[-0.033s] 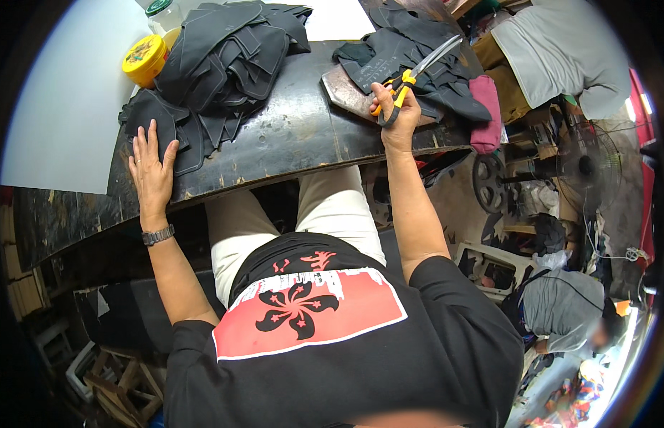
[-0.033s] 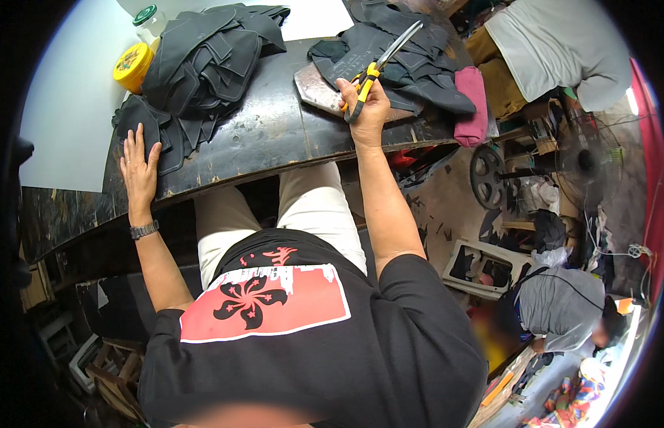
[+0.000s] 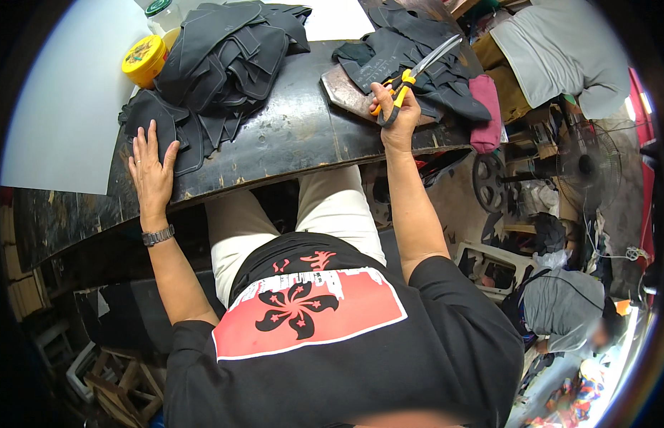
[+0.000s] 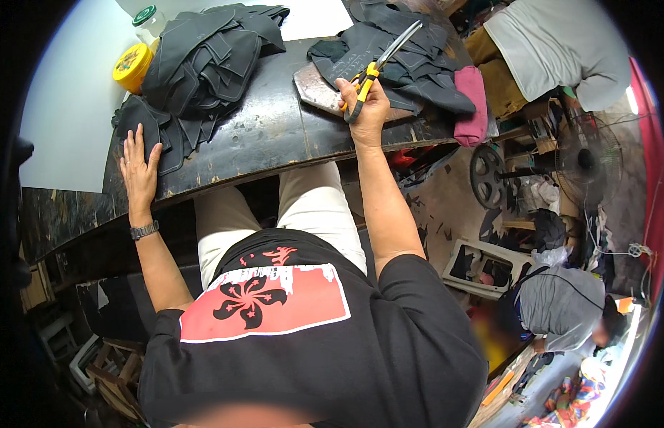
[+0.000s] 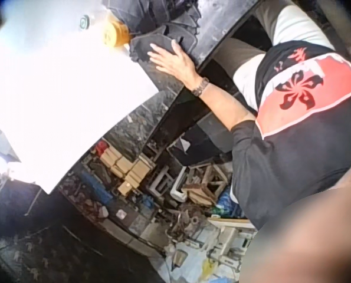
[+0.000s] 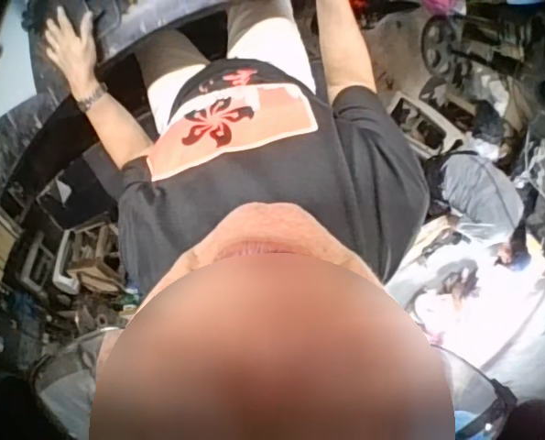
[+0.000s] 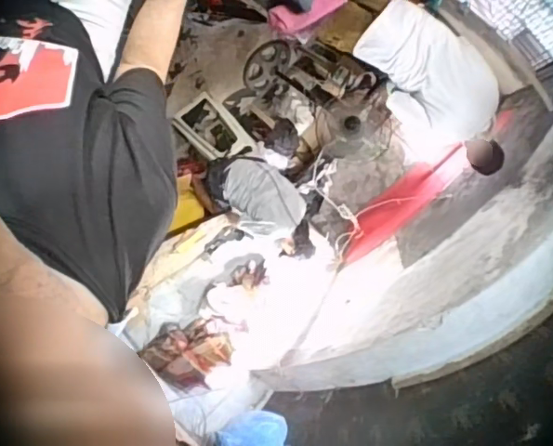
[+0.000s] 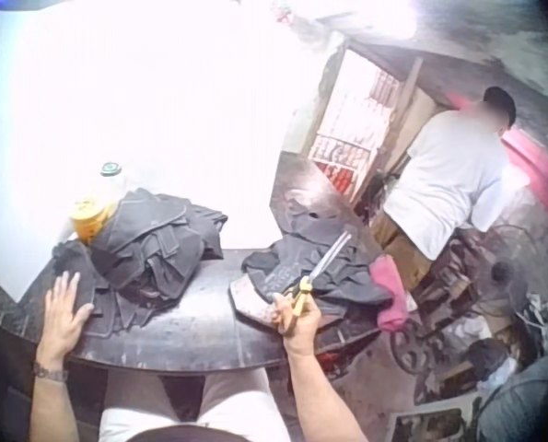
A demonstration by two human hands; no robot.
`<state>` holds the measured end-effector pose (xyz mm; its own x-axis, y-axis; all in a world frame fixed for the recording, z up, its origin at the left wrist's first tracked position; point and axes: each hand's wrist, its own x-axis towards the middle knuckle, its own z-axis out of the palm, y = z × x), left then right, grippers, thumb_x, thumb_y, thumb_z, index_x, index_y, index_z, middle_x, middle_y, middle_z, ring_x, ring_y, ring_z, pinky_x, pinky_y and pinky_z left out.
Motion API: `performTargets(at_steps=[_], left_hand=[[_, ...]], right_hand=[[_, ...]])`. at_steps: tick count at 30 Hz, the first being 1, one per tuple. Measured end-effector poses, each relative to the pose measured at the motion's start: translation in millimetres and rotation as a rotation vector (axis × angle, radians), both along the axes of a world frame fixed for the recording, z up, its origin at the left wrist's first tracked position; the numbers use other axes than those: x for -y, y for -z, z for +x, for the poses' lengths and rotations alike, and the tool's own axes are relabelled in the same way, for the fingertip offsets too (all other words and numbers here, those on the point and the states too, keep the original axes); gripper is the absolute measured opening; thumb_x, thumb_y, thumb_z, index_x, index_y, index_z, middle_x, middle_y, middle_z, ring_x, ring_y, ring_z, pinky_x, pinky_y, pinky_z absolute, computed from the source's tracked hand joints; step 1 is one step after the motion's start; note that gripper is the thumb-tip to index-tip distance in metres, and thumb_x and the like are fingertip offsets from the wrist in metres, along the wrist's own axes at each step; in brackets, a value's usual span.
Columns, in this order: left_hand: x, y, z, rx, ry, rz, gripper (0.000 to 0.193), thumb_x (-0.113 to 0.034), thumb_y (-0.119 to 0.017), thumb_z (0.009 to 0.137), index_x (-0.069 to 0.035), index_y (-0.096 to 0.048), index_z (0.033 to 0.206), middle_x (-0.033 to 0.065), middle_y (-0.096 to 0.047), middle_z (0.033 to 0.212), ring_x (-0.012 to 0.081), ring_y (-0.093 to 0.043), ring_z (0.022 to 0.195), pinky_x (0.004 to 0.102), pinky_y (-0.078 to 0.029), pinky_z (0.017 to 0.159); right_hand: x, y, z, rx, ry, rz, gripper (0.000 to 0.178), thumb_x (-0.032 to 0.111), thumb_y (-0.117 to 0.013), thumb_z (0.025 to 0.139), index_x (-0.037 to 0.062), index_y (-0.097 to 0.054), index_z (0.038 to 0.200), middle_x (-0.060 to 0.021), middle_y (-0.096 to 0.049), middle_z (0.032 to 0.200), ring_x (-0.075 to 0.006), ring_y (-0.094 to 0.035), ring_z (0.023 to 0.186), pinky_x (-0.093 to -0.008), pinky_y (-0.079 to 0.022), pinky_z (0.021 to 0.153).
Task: The person uses shears to cut black fabric pieces along marked lines on a workbench. They rotate the fabric as needed to follow the pattern and place the cut pieces aside. The person repeats this process for multiple fabric pieces.
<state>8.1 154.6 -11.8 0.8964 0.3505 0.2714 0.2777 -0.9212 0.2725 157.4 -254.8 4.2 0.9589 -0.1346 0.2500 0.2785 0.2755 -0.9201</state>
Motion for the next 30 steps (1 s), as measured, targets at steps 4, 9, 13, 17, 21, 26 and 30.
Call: performTargets(at_steps=[4, 9, 13, 17, 21, 26, 30], left_hand=[[2, -2, -1, 0.022, -0.002, 0.023, 0.072, -0.060, -0.049, 0.093, -0.021, -0.033, 0.152, 0.0171, -0.028, 0.157, 0.0348, -0.024, 0.145, 0.0561, -0.018, 0.115], [4, -3, 4, 0.070, -0.002, 0.021, 0.070, -0.056, -0.054, 0.092, -0.020, -0.037, 0.149, 0.0168, -0.032, 0.155, 0.0347, -0.028, 0.143, 0.0533, -0.021, 0.114], [3, -4, 4, 0.092, 0.011, 0.029, 0.068, -0.055, -0.055, 0.092, -0.019, -0.039, 0.148, 0.0160, -0.034, 0.154, 0.0344, -0.031, 0.142, 0.0514, -0.022, 0.114], [4, -4, 3, 0.104, 0.014, 0.018, 0.068, -0.054, -0.055, 0.092, -0.018, -0.040, 0.148, 0.0153, -0.035, 0.153, 0.0340, -0.031, 0.142, 0.0499, -0.023, 0.114], [4, -5, 3, 0.109, 0.014, 0.009, 0.067, -0.053, -0.056, 0.092, -0.017, -0.041, 0.147, 0.0154, -0.035, 0.153, 0.0338, -0.032, 0.142, 0.0496, -0.023, 0.114], [3, -5, 2, 0.118, 0.018, 0.006, 0.066, -0.051, -0.058, 0.092, -0.017, -0.042, 0.146, 0.0164, -0.036, 0.153, 0.0340, -0.032, 0.141, 0.0494, -0.023, 0.115], [2, -3, 2, 0.106, 0.005, -0.005, 0.067, -0.050, -0.059, 0.091, -0.017, -0.042, 0.146, 0.0169, -0.035, 0.153, 0.0342, -0.032, 0.141, 0.0491, -0.023, 0.115]], right_hand=[[1, 3, 1, -0.005, 0.004, -0.029, 0.020, 0.010, -0.080, 0.080, 0.0067, -0.061, 0.086, -0.0007, -0.061, 0.072, -0.0081, -0.060, 0.058, -0.0213, -0.052, 0.053], [-2, 2, 10, 0.022, 0.006, -0.032, 0.024, 0.012, -0.081, 0.080, 0.0090, -0.057, 0.084, 0.0023, -0.059, 0.069, -0.0051, -0.057, 0.055, -0.0182, -0.046, 0.049], [-2, 1, 10, 0.011, 0.007, -0.033, 0.023, 0.012, -0.080, 0.081, 0.0086, -0.058, 0.084, 0.0022, -0.059, 0.069, -0.0051, -0.057, 0.054, -0.0183, -0.046, 0.049], [-1, 5, 11, 0.024, 0.021, -0.095, 0.019, 0.007, -0.078, 0.081, 0.0070, -0.059, 0.084, -0.0003, -0.060, 0.070, -0.0073, -0.058, 0.055, -0.0198, -0.048, 0.052], [-3, 6, 11, 0.023, 0.030, -0.123, 0.018, 0.005, -0.077, 0.081, 0.0064, -0.059, 0.083, -0.0017, -0.062, 0.071, -0.0081, -0.059, 0.055, -0.0203, -0.049, 0.053], [-1, -2, 12, -0.043, -0.040, -0.062, 0.018, 0.007, -0.078, 0.081, 0.0049, -0.060, 0.084, -0.0034, -0.062, 0.071, -0.0107, -0.061, 0.058, -0.0227, -0.051, 0.054], [17, -17, 21, -0.153, -0.144, -0.079, 0.025, 0.012, -0.078, 0.080, 0.0006, -0.061, 0.094, -0.0071, -0.064, 0.076, -0.0160, -0.062, 0.060, -0.0281, -0.056, 0.063]])
